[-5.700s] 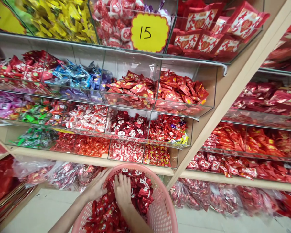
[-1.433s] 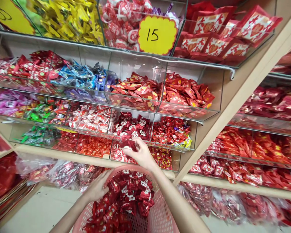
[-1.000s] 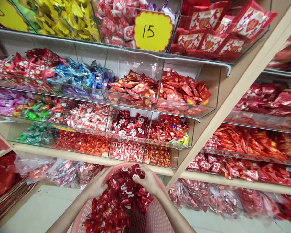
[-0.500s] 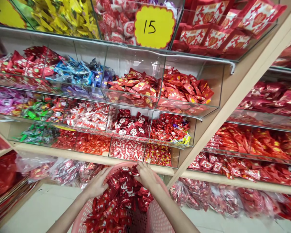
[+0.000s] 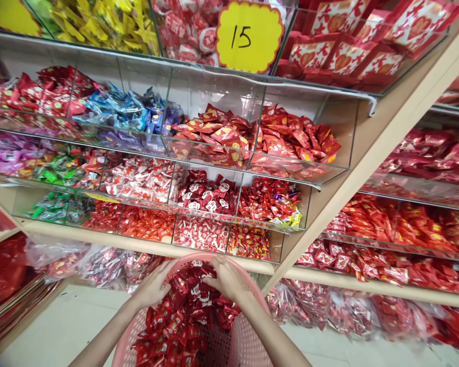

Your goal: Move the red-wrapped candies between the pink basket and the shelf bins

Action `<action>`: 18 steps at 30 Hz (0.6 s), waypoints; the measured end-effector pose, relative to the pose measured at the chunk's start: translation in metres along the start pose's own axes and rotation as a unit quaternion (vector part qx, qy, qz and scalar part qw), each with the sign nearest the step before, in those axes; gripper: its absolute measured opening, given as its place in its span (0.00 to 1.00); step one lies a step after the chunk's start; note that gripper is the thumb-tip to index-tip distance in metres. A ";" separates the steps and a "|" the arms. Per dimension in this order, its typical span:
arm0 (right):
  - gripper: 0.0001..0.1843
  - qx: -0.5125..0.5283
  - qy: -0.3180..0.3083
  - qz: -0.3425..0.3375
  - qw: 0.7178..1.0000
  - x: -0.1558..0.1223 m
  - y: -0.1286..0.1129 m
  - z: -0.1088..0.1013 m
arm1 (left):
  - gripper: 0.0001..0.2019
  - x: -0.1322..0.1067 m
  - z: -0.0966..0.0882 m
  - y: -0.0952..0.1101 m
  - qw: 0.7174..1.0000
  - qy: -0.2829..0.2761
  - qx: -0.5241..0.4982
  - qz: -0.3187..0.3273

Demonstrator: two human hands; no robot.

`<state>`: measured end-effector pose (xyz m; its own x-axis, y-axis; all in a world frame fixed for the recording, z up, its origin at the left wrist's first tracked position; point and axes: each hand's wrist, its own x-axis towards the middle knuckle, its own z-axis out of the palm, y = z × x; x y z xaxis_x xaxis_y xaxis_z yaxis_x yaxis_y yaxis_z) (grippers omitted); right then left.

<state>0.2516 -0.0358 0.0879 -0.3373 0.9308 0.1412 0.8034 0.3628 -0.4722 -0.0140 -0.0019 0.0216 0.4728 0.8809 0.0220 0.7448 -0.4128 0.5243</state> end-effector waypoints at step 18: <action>0.20 0.082 0.004 0.086 0.993 0.039 -0.051 0.072 | 0.23 0.003 0.007 -0.018 0.990 0.119 -0.079 -0.021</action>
<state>0.1619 -0.0211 0.0550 -0.1983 0.9787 0.0529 0.7580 0.1874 -0.6247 -0.0230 0.0064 0.0065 0.3055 0.9337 0.1868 0.6690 -0.3501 0.6556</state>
